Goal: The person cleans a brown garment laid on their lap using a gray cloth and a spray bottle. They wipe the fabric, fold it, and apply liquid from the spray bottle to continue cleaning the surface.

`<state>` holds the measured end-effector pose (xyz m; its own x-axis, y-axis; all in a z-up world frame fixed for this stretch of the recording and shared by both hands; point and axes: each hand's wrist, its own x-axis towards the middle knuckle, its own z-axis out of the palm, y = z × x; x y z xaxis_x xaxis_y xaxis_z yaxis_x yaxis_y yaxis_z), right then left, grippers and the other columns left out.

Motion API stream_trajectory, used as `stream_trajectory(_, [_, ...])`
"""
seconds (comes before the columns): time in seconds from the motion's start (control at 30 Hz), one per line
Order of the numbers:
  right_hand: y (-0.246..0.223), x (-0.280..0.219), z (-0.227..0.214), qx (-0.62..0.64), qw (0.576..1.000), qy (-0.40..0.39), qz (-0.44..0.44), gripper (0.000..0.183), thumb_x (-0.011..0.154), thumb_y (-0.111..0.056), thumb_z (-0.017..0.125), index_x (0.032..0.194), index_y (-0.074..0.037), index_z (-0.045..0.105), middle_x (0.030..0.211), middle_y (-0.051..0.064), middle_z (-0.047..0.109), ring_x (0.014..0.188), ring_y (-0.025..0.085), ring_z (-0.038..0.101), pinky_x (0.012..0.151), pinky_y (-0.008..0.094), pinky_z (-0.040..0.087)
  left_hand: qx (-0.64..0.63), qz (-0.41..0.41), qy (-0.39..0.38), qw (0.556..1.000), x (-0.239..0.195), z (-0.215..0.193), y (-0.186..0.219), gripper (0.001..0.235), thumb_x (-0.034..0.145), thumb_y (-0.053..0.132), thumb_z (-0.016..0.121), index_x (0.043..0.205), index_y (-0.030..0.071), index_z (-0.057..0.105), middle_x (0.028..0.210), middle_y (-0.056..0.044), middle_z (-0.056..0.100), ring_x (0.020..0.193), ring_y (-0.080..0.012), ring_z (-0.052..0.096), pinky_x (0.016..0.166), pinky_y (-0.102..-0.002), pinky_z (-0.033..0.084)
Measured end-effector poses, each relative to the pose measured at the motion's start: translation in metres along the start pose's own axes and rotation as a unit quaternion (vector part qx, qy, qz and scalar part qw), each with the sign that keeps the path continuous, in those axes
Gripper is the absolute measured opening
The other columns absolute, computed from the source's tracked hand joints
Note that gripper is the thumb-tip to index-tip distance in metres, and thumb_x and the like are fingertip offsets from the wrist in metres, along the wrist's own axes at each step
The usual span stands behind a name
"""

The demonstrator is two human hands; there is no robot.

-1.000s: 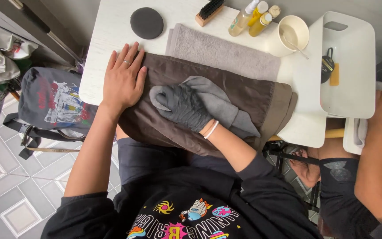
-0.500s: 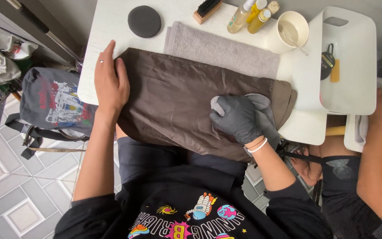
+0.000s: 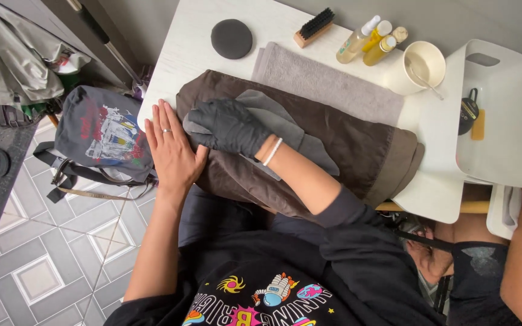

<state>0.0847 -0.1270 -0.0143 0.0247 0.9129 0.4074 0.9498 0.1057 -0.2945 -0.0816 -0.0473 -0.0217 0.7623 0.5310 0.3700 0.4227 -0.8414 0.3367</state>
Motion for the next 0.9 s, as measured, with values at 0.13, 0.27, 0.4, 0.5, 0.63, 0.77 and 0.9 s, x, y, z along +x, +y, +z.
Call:
stream_trajectory(0.13, [0.034, 0.019, 0.055, 0.002, 0.997, -0.06, 0.044, 0.036, 0.096, -0.039, 0.062, 0.113, -0.008, 0.065, 0.102, 0.022, 0.07, 0.102, 0.044, 0.067, 0.092, 0.053, 0.054, -0.007, -0.016, -0.041, 0.999, 0.001, -0.006, 0.004, 0.099, 0.086, 0.042, 0.062, 0.159, -0.014, 0.024, 0.166, -0.033, 0.025, 0.156, -0.0432, 0.017, 0.127, -0.054, 0.005])
stream_trajectory(0.27, [0.039, 0.03, 0.058, -0.054, 0.989, -0.097, 0.102, 0.048, 0.097, -0.057, 0.056, 0.116, -0.014, 0.067, 0.112, 0.015, 0.073, 0.11, 0.037, 0.067, 0.101, 0.051, 0.05, -0.018, -0.035, -0.065, 0.997, 0.005, -0.003, 0.003, 0.101, 0.096, 0.059, 0.052, 0.159, -0.014, 0.022, 0.167, -0.032, 0.021, 0.157, -0.0421, 0.013, 0.127, -0.054, 0.003])
stream_trajectory(0.4, [0.037, 0.046, 0.05, -0.097, 0.988, -0.069, 0.102, 0.037, 0.094, -0.058, 0.056, 0.103, -0.023, 0.065, 0.102, 0.007, 0.073, 0.103, 0.03, 0.07, 0.093, 0.046, 0.054, -0.012, -0.04, -0.075, 0.996, 0.006, -0.006, 0.006, 0.102, 0.097, 0.061, 0.052, 0.159, -0.014, 0.023, 0.167, -0.033, 0.022, 0.157, -0.0426, 0.014, 0.126, -0.054, 0.004])
stream_trajectory(0.5, [0.049, 0.06, 0.051, -0.118, 0.983, -0.007, 0.143, 0.044, 0.097, -0.063, 0.05, 0.107, -0.022, 0.064, 0.102, 0.007, 0.073, 0.1, 0.03, 0.069, 0.094, 0.047, 0.052, -0.016, -0.041, -0.081, 0.996, 0.005, -0.007, 0.005, 0.101, 0.098, 0.061, 0.051, 0.159, -0.014, 0.023, 0.167, -0.032, 0.021, 0.158, -0.0423, 0.013, 0.127, -0.054, 0.002])
stream_trajectory(0.63, [0.052, 0.066, 0.033, -0.184, 0.957, 0.061, 0.216, 0.037, 0.098, -0.054, 0.048, 0.095, -0.018, 0.056, 0.081, 0.005, 0.063, 0.075, 0.031, 0.065, 0.067, 0.049, 0.049, 0.002, -0.027, -0.055, 0.998, 0.003, -0.005, 0.002, 0.099, 0.099, 0.061, 0.05, 0.159, -0.012, 0.021, 0.167, -0.03, 0.022, 0.157, -0.0414, 0.017, 0.127, -0.056, 0.009])
stream_trajectory(0.77, [0.042, 0.049, 0.019, -0.079, 0.97, 0.098, 0.208, 0.035, 0.097, -0.057, 0.058, 0.095, -0.022, 0.058, 0.085, 0.004, 0.067, 0.088, 0.029, 0.072, 0.075, 0.044, 0.059, -0.037, -0.047, -0.083, 0.995, 0.002, -0.003, 0.002, 0.103, 0.095, 0.064, 0.051, 0.161, -0.01, 0.019, 0.169, -0.028, 0.017, 0.158, -0.041, 0.011, 0.126, -0.057, 0.001])
stream_trajectory(0.9, [0.001, 0.031, -0.016, 0.072, 0.984, -0.012, 0.164, 0.029, 0.09, -0.045, 0.068, 0.096, -0.017, 0.07, 0.091, 0.012, 0.076, 0.094, 0.039, 0.072, 0.084, 0.052, 0.06, -0.042, -0.043, -0.082, 0.995, 0.004, -0.003, 0.0, 0.103, 0.096, 0.064, 0.051, 0.161, -0.01, 0.02, 0.169, -0.028, 0.017, 0.158, -0.0416, 0.011, 0.125, -0.058, 0.001])
